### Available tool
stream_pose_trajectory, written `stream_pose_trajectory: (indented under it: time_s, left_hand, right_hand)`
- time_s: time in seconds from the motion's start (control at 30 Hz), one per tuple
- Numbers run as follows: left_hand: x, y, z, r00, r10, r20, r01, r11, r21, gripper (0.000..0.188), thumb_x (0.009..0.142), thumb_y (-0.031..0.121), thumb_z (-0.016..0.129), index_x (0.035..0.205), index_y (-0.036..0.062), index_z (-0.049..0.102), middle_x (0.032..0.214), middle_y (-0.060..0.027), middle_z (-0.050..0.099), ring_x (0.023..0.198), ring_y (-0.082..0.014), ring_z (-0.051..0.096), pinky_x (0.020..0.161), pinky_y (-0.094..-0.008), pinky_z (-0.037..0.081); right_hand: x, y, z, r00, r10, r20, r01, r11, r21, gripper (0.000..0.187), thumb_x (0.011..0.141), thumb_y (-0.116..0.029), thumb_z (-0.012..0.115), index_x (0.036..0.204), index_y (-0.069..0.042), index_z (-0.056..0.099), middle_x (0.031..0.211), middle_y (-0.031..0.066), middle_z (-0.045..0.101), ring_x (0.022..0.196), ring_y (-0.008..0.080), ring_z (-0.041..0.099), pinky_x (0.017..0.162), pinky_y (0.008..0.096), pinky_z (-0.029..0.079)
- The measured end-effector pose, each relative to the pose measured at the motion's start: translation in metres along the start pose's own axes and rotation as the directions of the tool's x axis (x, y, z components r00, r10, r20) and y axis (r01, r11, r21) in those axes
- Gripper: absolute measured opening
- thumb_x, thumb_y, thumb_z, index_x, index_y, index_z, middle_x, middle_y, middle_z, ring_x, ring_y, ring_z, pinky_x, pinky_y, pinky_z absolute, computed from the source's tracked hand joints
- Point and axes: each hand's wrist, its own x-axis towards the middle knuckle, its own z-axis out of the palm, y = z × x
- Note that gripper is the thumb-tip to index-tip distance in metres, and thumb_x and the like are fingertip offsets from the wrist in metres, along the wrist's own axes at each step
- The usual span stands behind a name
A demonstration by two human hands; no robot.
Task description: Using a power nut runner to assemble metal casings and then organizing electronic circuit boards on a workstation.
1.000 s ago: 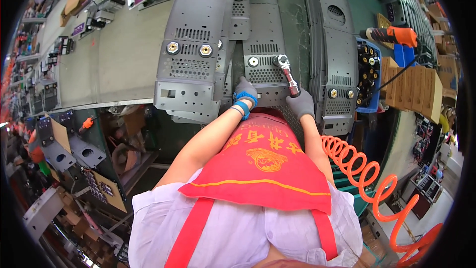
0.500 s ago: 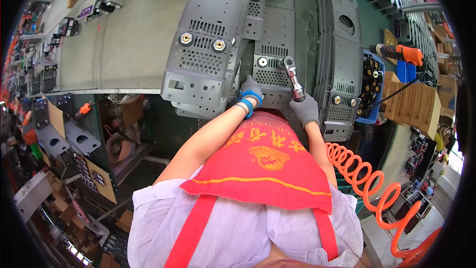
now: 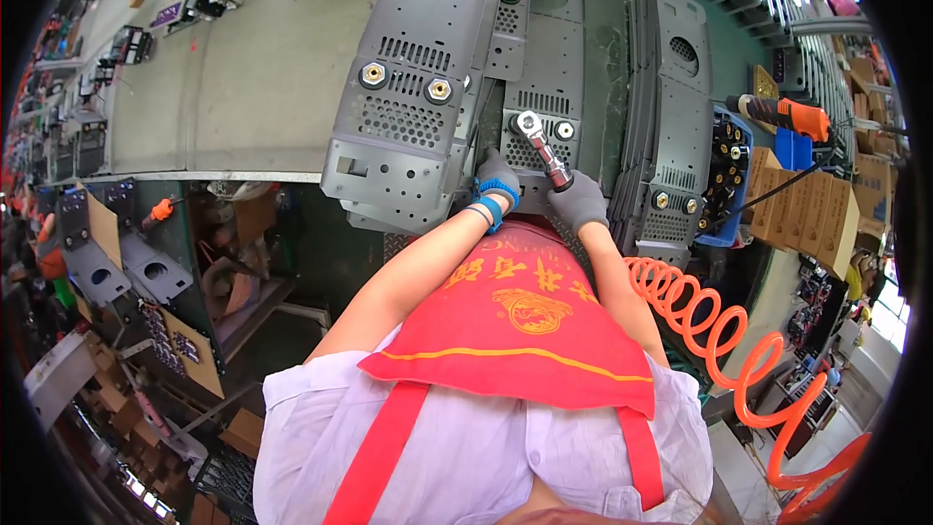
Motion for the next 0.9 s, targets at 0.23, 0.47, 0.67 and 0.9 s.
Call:
stream_pose_trajectory:
  time_s: [0.23, 0.47, 0.67, 0.9]
  left_hand:
    - [0.001, -0.001, 0.002, 1.000, -0.015, 0.002, 0.015, 1.000, -0.007, 0.024, 0.092, 0.013, 0.047, 0.112, 0.0023, 0.052, 0.102, -0.0268, 0.064, 0.098, -0.0439, 0.062, 0.079, -0.0497, 0.052]
    - [-0.004, 0.006, -0.002, 0.996, -0.092, 0.023, 0.092, 0.996, -0.006, 0.022, 0.091, 0.010, 0.050, 0.112, 0.0052, 0.052, 0.102, -0.0262, 0.064, 0.098, -0.0430, 0.063, 0.078, -0.0496, 0.053]
    - [0.002, 0.003, 0.002, 0.984, -0.177, 0.027, 0.178, 0.983, -0.045, 0.024, 0.090, 0.015, 0.053, 0.110, 0.0031, 0.049, 0.095, -0.0254, 0.065, 0.094, -0.0435, 0.063, 0.077, -0.0496, 0.051]
    - [-0.007, 0.013, -0.007, 0.976, -0.212, 0.047, 0.215, 0.975, -0.057, 0.024, 0.089, 0.012, 0.054, 0.112, 0.0067, 0.051, 0.101, -0.0241, 0.065, 0.097, -0.0422, 0.064, 0.077, -0.0476, 0.053]
  right_hand:
    - [-0.002, 0.000, 0.010, 0.996, -0.020, -0.084, 0.024, 0.999, 0.047, 0.030, 0.072, -0.031, 0.065, 0.090, -0.006, 0.068, 0.091, 0.0218, 0.068, 0.091, 0.0389, 0.064, 0.080, 0.0448, 0.051]
    - [-0.004, -0.003, 0.007, 0.999, 0.037, -0.032, -0.035, 0.998, 0.047, 0.034, 0.075, -0.032, 0.064, 0.100, -0.009, 0.067, 0.099, 0.0210, 0.067, 0.098, 0.0383, 0.063, 0.085, 0.0444, 0.050]
    - [-0.008, -0.009, 0.007, 0.997, 0.068, -0.025, -0.068, 0.997, 0.032, 0.034, 0.075, -0.032, 0.065, 0.100, -0.010, 0.067, 0.099, 0.0203, 0.068, 0.097, 0.0379, 0.063, 0.085, 0.0440, 0.050]
    - [-0.013, -0.019, 0.005, 0.995, 0.101, -0.012, -0.100, 0.993, 0.066, 0.031, 0.076, -0.032, 0.065, 0.101, -0.013, 0.069, 0.101, 0.0197, 0.067, 0.098, 0.0378, 0.063, 0.084, 0.0443, 0.051]
